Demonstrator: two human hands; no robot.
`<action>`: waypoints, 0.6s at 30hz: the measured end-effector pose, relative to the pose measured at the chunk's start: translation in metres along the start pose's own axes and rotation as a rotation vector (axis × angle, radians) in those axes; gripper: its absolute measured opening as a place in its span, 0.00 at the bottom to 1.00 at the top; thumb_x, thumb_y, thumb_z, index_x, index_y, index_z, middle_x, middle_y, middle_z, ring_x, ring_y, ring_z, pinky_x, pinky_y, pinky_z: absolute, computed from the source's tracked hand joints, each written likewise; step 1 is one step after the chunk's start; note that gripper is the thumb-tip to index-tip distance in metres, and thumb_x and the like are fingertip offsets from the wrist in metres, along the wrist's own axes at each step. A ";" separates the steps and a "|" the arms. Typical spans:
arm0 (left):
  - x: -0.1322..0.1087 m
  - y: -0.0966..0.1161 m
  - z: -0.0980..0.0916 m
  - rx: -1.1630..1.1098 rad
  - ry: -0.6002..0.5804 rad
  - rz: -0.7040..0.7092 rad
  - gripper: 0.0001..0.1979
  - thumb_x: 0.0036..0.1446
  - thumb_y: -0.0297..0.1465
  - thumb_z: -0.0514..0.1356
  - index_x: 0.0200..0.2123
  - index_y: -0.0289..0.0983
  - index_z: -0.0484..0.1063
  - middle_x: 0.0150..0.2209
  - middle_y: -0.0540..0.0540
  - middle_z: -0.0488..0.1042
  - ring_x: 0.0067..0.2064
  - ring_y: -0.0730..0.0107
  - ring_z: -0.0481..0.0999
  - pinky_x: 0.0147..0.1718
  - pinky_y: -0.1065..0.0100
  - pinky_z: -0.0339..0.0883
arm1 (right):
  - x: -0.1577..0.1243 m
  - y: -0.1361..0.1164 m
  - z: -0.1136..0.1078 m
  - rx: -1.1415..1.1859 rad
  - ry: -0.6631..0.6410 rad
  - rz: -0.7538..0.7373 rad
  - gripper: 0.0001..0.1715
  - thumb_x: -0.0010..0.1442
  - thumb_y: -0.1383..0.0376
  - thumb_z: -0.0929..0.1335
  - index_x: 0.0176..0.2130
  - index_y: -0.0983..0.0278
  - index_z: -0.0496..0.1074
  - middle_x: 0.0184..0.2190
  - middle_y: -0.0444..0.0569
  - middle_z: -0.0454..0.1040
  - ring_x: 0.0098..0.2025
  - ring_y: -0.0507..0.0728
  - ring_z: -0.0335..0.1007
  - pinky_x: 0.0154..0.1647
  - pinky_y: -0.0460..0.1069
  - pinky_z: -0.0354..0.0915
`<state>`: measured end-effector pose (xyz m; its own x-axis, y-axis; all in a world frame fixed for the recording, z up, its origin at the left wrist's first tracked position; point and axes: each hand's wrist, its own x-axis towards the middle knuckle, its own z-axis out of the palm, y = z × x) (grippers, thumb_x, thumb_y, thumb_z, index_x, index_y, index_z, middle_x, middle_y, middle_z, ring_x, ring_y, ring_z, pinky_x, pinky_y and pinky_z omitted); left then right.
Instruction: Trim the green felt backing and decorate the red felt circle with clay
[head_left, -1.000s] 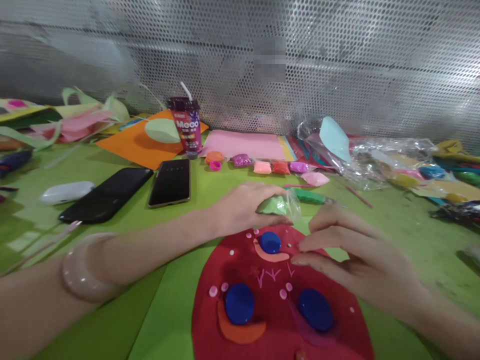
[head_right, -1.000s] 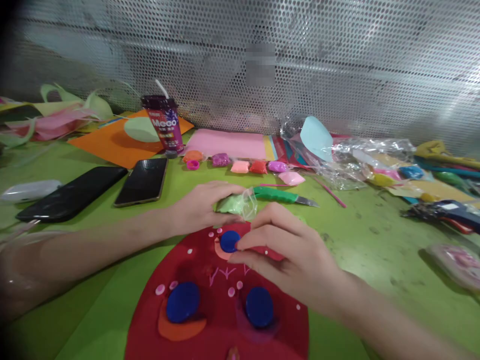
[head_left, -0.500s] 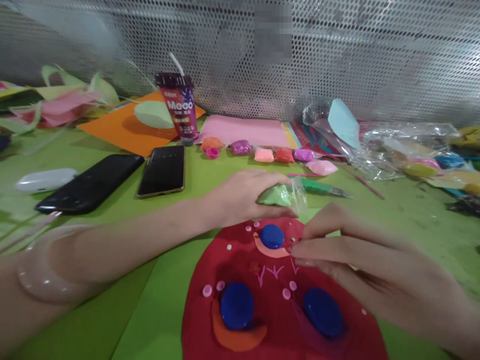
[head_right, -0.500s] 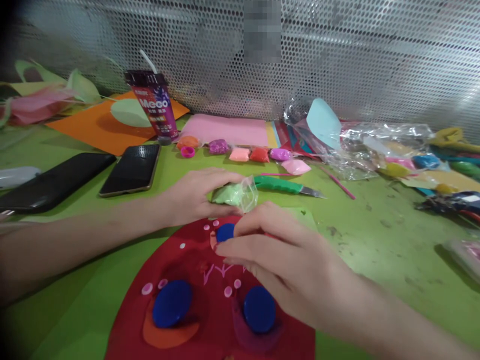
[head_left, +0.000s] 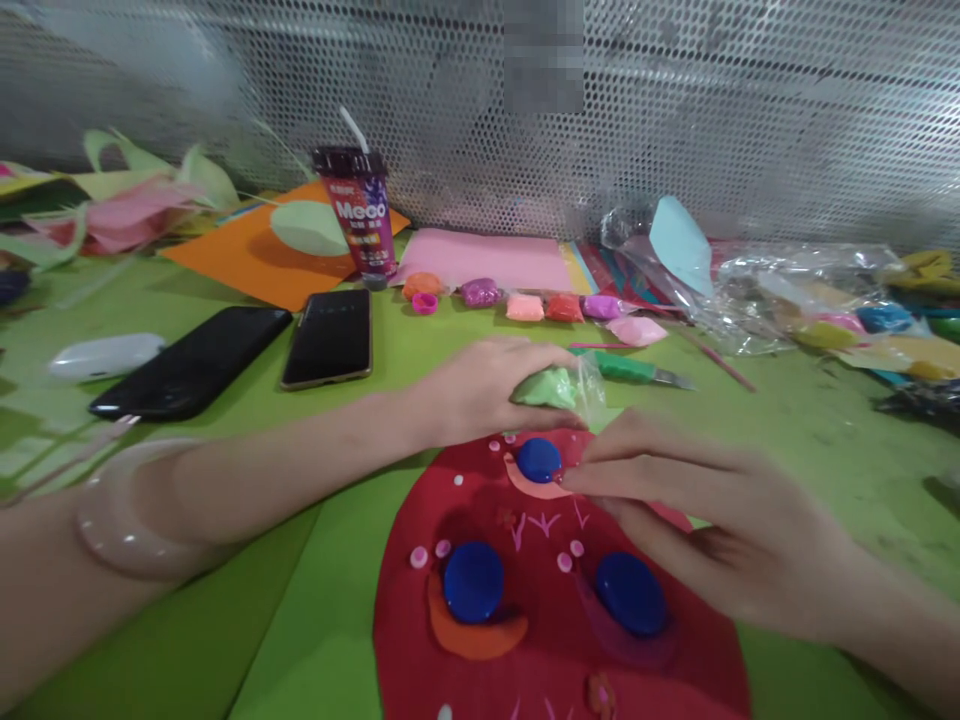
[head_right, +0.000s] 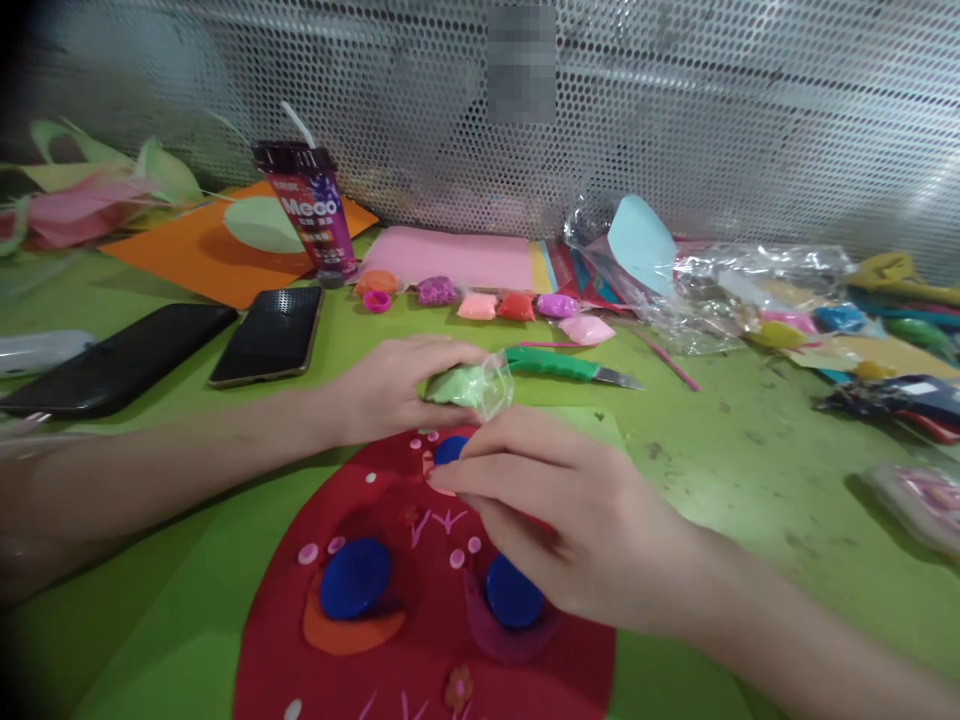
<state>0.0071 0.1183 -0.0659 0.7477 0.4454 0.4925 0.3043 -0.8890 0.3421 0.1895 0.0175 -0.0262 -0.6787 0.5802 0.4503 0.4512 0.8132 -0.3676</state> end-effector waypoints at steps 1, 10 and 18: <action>0.000 0.000 0.000 -0.005 0.001 -0.009 0.21 0.54 0.44 0.58 0.47 0.36 0.66 0.42 0.47 0.74 0.43 0.66 0.72 0.43 0.69 0.64 | -0.001 -0.001 0.000 0.004 -0.012 -0.001 0.14 0.57 0.79 0.62 0.41 0.68 0.71 0.38 0.51 0.71 0.41 0.47 0.67 0.42 0.39 0.64; -0.001 0.001 0.000 0.023 0.006 -0.038 0.22 0.54 0.45 0.58 0.48 0.37 0.66 0.42 0.49 0.73 0.44 0.67 0.71 0.45 0.69 0.62 | -0.006 -0.006 0.004 0.090 -0.206 0.002 0.07 0.61 0.73 0.62 0.39 0.66 0.69 0.34 0.47 0.70 0.37 0.49 0.66 0.39 0.43 0.65; -0.003 0.003 -0.003 0.052 -0.024 -0.042 0.23 0.54 0.47 0.56 0.48 0.38 0.65 0.41 0.50 0.72 0.43 0.68 0.71 0.44 0.70 0.61 | -0.002 -0.020 0.014 -0.002 -0.418 0.054 0.12 0.64 0.69 0.59 0.35 0.61 0.69 0.34 0.45 0.69 0.37 0.52 0.64 0.37 0.45 0.65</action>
<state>0.0042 0.1142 -0.0643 0.7477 0.4802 0.4587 0.3656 -0.8743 0.3194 0.1740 -0.0003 -0.0311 -0.8308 0.5532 0.0611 0.4932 0.7826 -0.3798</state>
